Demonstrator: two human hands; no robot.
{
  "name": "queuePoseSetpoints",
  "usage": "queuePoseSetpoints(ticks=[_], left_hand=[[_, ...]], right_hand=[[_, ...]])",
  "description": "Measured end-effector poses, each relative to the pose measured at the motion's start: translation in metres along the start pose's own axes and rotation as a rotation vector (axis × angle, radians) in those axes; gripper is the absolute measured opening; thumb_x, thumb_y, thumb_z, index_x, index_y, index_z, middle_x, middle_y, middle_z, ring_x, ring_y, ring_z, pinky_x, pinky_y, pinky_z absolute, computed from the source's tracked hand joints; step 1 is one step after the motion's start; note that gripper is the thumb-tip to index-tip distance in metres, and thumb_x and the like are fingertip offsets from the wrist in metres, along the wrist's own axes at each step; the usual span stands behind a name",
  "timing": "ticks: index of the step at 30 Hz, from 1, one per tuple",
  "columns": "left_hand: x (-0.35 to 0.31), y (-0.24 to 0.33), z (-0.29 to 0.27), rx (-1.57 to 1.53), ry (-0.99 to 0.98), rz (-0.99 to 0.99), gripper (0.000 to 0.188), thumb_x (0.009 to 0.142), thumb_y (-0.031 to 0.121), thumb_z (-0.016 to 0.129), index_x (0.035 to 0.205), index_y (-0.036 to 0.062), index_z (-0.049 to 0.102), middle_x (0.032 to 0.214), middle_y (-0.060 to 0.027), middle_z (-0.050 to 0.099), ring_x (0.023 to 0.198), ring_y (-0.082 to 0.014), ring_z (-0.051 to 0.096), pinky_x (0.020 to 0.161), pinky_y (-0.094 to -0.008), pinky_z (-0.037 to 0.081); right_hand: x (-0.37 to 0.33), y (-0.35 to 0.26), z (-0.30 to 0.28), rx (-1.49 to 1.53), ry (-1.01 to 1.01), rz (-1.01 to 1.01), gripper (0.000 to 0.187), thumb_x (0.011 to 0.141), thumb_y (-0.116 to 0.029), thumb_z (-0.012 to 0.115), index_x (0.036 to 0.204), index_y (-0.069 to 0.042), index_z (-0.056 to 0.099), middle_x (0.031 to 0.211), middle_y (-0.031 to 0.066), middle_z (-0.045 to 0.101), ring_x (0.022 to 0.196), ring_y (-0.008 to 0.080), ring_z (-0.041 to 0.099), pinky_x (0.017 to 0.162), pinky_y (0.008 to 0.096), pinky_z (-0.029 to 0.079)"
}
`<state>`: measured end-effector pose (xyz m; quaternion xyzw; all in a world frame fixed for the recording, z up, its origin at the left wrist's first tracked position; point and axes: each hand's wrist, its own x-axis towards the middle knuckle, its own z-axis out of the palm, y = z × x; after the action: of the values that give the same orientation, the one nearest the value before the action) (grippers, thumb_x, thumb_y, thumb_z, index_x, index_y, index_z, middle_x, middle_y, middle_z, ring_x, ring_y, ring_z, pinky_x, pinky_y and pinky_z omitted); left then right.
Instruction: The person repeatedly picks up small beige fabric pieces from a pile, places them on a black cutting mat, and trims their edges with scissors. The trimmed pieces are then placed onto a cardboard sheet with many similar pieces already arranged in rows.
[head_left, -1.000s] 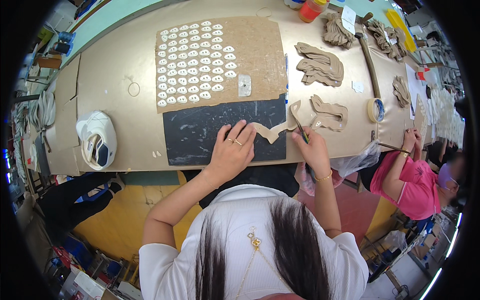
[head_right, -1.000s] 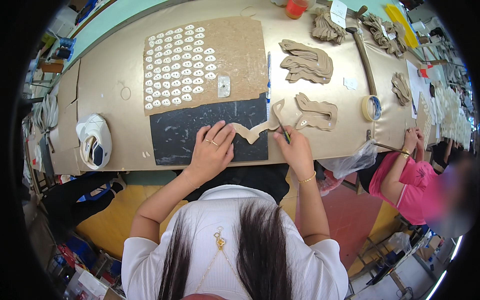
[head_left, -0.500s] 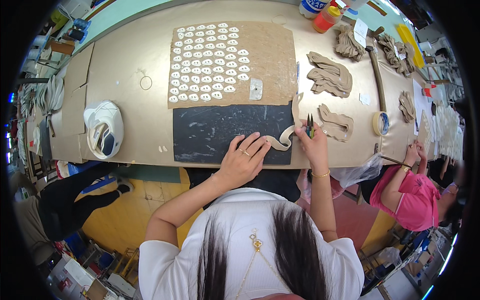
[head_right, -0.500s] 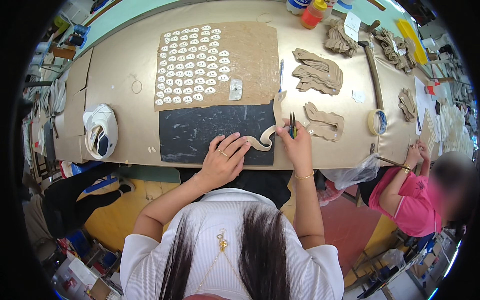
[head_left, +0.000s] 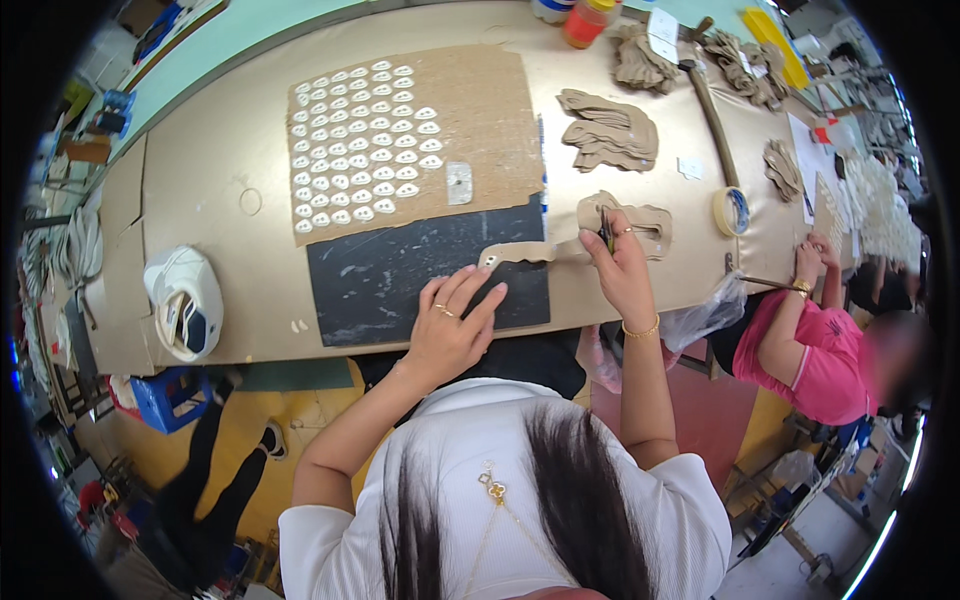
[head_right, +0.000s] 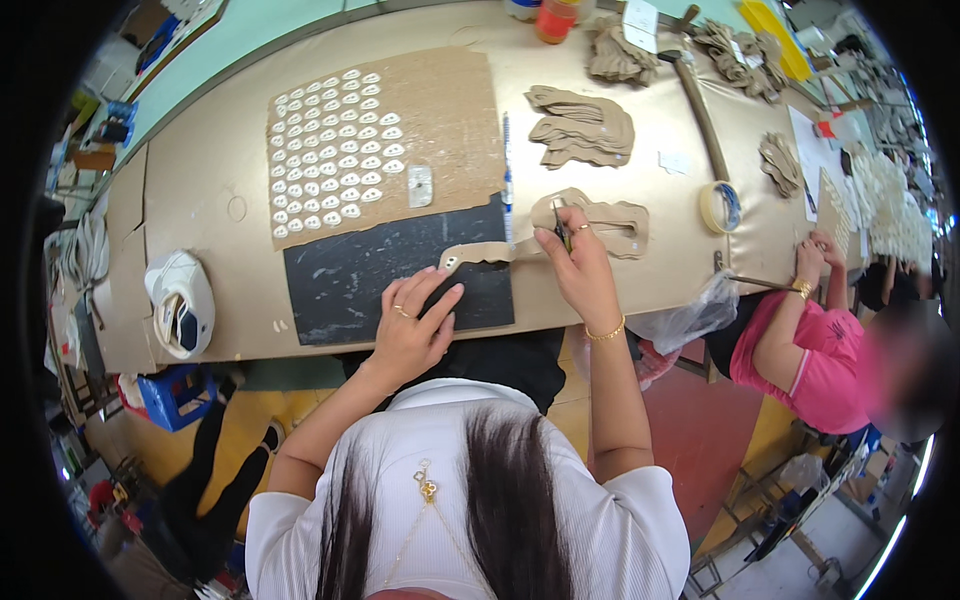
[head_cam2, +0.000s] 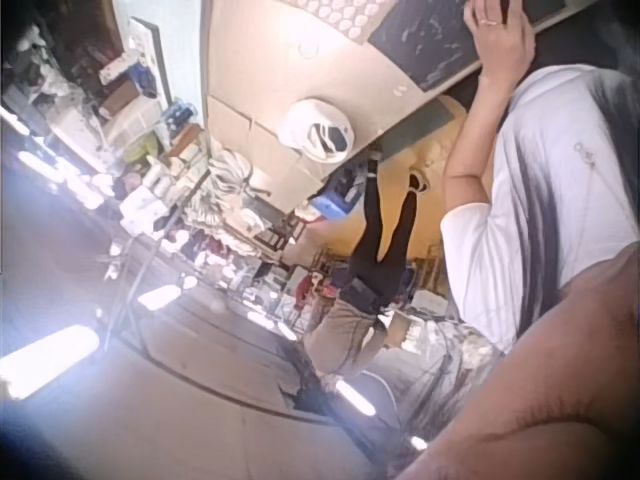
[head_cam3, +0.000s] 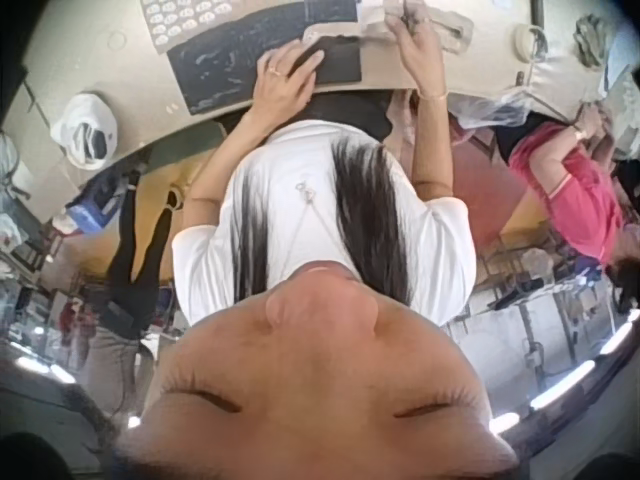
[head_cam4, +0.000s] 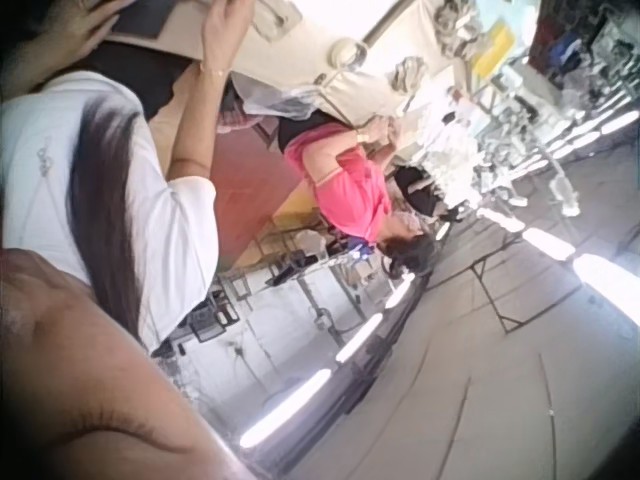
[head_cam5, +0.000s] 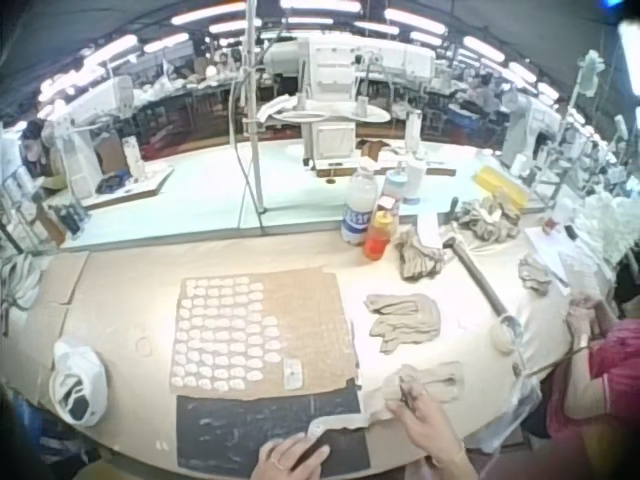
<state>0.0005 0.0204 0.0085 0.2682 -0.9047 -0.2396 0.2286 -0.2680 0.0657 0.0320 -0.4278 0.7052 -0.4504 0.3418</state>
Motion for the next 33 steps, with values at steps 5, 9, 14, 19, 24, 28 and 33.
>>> queuePoseSetpoints(ticks=[5, 9, 14, 19, 24, 28, 33], left_hand=[[0.001, 0.0, 0.001, 0.015, 0.0, -0.001, 0.051, 0.082, 0.009, 0.071, 0.132, 0.0118, 0.062, 0.14, -0.0128, 0.055, 0.131, -0.0299, 0.051, 0.105, -0.0484, 0.037], [0.004, 0.002, -0.001, 0.011, -0.01, -0.001, 0.052, 0.081, 0.005, 0.072, 0.131, 0.0118, 0.063, 0.141, -0.0116, 0.055, 0.13, -0.0311, 0.053, 0.103, -0.0477, 0.038], [0.004, 0.001, -0.001, 0.008, -0.017, -0.007, 0.051, 0.081, 0.005, 0.072, 0.131, 0.0117, 0.064, 0.139, -0.0112, 0.057, 0.13, -0.0301, 0.054, 0.104, -0.0468, 0.037], [0.004, 0.002, -0.003, 0.019, -0.021, -0.017, 0.05, 0.082, 0.007, 0.072, 0.13, 0.0119, 0.064, 0.138, -0.011, 0.057, 0.129, -0.0292, 0.054, 0.103, -0.0463, 0.037], [0.004, 0.001, 0.0, 0.04, -0.017, -0.005, 0.049, 0.082, 0.008, 0.071, 0.13, 0.0119, 0.064, 0.135, -0.011, 0.058, 0.128, -0.0282, 0.054, 0.103, -0.0457, 0.037], [0.006, 0.002, 0.0, 0.043, -0.018, -0.009, 0.049, 0.082, 0.007, 0.072, 0.13, 0.0121, 0.064, 0.135, -0.0108, 0.059, 0.127, -0.0279, 0.055, 0.103, -0.0452, 0.037], [0.007, 0.003, -0.001, 0.044, -0.005, -0.013, 0.05, 0.082, 0.006, 0.072, 0.131, 0.0117, 0.064, 0.135, -0.0109, 0.059, 0.127, -0.0277, 0.055, 0.102, -0.0446, 0.038]], right_hand=[[0.005, -0.019, -0.035, -0.162, -0.05, 0.124, 0.024, 0.099, -0.019, 0.067, 0.11, 0.001, 0.06, 0.078, 0.0039, 0.058, 0.072, 0.0131, 0.051, 0.068, 0.0287, 0.045], [0.01, -0.015, -0.064, -0.184, -0.068, 0.234, 0.022, 0.098, -0.02, 0.068, 0.107, -0.001, 0.062, 0.072, 0.0003, 0.055, 0.062, 0.0089, 0.048, 0.058, 0.0259, 0.043], [0.012, -0.011, -0.086, 0.009, -0.062, 0.256, 0.023, 0.099, -0.019, 0.068, 0.115, -0.003, 0.062, 0.072, -0.0056, 0.051, 0.052, 0.002, 0.043, 0.046, 0.0203, 0.034], [0.002, -0.023, -0.103, 0.077, 0.032, 0.237, 0.025, 0.101, -0.018, 0.065, 0.122, -0.004, 0.06, 0.081, -0.0052, 0.061, 0.051, -0.0001, 0.04, 0.045, 0.0178, 0.032], [-0.004, -0.037, -0.126, -0.043, 0.159, 0.185, 0.019, 0.104, -0.016, 0.058, 0.119, -0.005, 0.061, 0.099, 0.0, 0.075, 0.053, -0.0036, 0.036, 0.046, 0.0167, 0.027], [-0.002, -0.053, -0.136, -0.269, 0.21, 0.125, 0.022, 0.103, -0.014, 0.059, 0.119, 0.001, 0.063, 0.092, 0.0041, 0.076, 0.061, 0.0053, 0.055, 0.058, 0.0205, 0.043], [0.013, -0.073, -0.114, -0.413, 0.098, 0.055, 0.024, 0.101, -0.017, 0.063, 0.116, 0.0, 0.067, 0.086, 0.0015, 0.075, 0.065, 0.0089, 0.06, 0.064, 0.023, 0.046]])
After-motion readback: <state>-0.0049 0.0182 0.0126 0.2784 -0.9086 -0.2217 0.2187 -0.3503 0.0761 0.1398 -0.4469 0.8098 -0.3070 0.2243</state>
